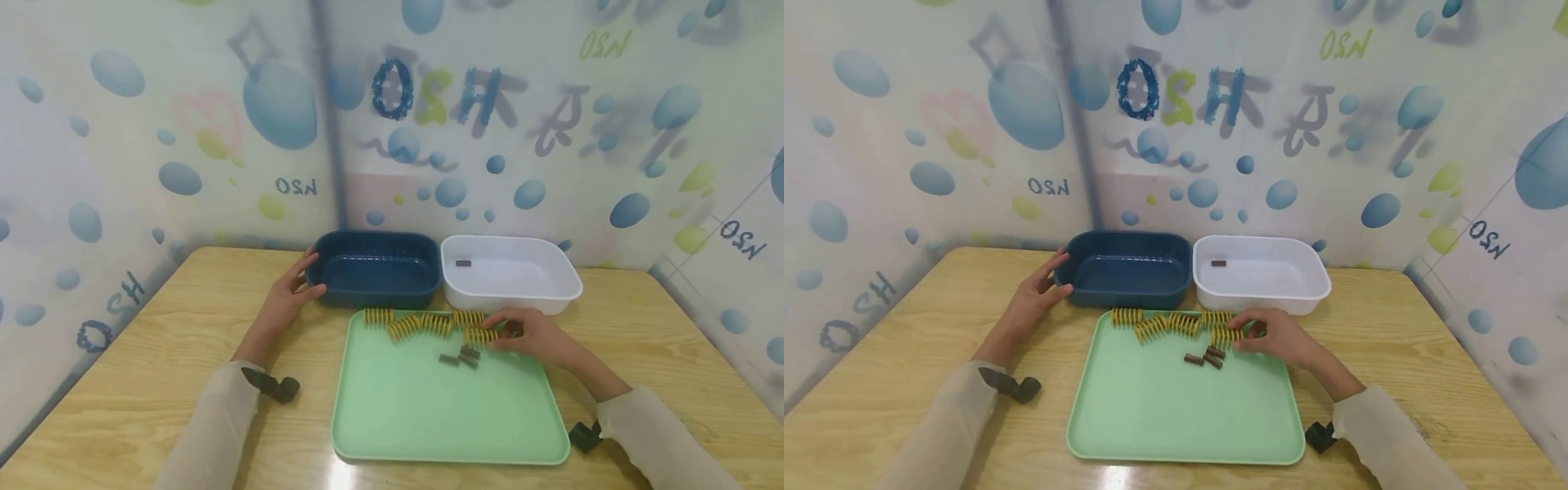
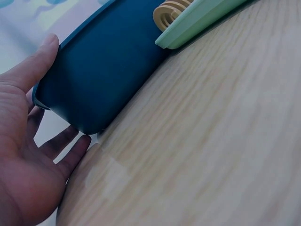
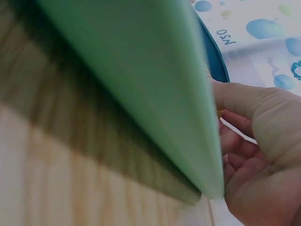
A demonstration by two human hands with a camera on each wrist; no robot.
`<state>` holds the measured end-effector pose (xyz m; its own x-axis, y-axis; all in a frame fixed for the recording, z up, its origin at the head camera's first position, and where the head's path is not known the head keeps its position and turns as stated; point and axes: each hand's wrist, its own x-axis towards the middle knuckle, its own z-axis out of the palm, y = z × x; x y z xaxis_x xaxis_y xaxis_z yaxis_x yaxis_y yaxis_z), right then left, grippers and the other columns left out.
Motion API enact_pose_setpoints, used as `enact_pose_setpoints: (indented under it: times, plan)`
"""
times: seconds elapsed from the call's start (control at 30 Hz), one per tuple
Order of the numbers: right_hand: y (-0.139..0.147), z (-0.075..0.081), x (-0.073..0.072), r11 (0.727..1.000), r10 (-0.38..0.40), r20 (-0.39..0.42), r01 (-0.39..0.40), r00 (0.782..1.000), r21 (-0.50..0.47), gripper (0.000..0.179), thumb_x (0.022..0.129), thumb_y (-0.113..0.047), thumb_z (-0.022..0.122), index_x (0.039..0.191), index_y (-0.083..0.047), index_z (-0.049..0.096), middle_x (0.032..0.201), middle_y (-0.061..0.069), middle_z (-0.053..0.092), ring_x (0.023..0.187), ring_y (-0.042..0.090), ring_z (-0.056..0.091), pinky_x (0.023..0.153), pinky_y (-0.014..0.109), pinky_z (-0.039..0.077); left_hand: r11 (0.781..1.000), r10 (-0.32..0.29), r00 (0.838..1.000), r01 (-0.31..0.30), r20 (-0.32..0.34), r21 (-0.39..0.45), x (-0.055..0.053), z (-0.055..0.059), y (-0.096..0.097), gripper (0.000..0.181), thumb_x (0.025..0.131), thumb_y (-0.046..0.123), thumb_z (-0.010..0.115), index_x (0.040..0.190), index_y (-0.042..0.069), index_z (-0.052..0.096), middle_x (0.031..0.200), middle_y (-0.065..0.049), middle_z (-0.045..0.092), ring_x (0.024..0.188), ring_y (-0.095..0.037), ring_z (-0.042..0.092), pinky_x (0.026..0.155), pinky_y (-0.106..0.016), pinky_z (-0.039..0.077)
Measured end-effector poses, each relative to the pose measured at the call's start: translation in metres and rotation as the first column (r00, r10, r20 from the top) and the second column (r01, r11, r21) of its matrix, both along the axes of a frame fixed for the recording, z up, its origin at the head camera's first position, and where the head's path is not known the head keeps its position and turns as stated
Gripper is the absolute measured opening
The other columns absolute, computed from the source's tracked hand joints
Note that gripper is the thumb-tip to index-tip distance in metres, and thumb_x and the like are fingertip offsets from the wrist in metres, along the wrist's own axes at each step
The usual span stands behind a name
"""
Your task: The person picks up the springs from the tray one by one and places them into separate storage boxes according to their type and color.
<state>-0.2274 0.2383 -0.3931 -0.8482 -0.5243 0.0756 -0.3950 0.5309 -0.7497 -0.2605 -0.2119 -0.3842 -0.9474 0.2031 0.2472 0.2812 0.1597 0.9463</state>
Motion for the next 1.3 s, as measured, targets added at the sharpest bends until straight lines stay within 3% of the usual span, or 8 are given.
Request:
enact_pose_setpoints:
  times: [0.53, 0.8, 1.1, 1.3]
  plan:
    - [-0.003, 0.004, 0.003, 1.000, 0.027, 0.063, -0.028, 0.998, 0.013, 0.035, 0.081, -0.020, 0.077, 0.112, -0.006, 0.067, 0.104, 0.006, 0.064, 0.078, 0.016, 0.059, 0.068, 0.024, 0.051, 1.000, -0.010, 1.000, 0.010, 0.018, -0.001, -0.001, 0.000, -0.001, 0.063, 0.093, 0.004, 0.061, 0.147, 0.000, 0.032, 0.159, -0.009, 0.012, 0.135, -0.048, 0.024, 0.109, -0.054, 0.022]
    - [-0.002, 0.001, 0.002, 0.999, 0.028, 0.058, -0.029, 0.998, 0.020, 0.036, 0.082, -0.021, 0.077, 0.112, -0.004, 0.067, 0.100, 0.004, 0.066, 0.079, 0.014, 0.058, 0.067, 0.023, 0.050, 1.000, 0.009, 1.000, -0.010, -0.016, -0.027, -0.016, -0.023, -0.008, 0.064, 0.092, 0.012, 0.065, 0.148, 0.008, 0.034, 0.159, 0.002, 0.015, 0.136, -0.043, 0.027, 0.109, -0.053, 0.025]
    - [0.000, -0.001, 0.001, 1.000, 0.027, 0.070, -0.027, 0.997, 0.001, 0.036, 0.083, -0.022, 0.076, 0.112, -0.004, 0.067, 0.099, 0.003, 0.066, 0.081, 0.014, 0.059, 0.068, 0.023, 0.050, 1.000, 0.005, 1.000, -0.005, -0.009, -0.017, -0.016, -0.022, -0.008, 0.064, 0.093, 0.011, 0.064, 0.149, 0.008, 0.034, 0.159, 0.004, 0.015, 0.136, -0.042, 0.027, 0.110, -0.052, 0.023]
    - [-0.001, 0.001, 0.000, 0.999, 0.031, 0.089, -0.028, 0.996, -0.039, 0.036, 0.083, -0.020, 0.076, 0.112, -0.002, 0.067, 0.097, 0.005, 0.067, 0.081, 0.015, 0.060, 0.069, 0.024, 0.051, 1.000, -0.011, 1.000, 0.010, 0.021, 0.005, -0.007, -0.009, -0.004, 0.064, 0.092, 0.006, 0.063, 0.148, 0.002, 0.032, 0.159, -0.003, 0.012, 0.136, -0.046, 0.024, 0.110, -0.053, 0.022]
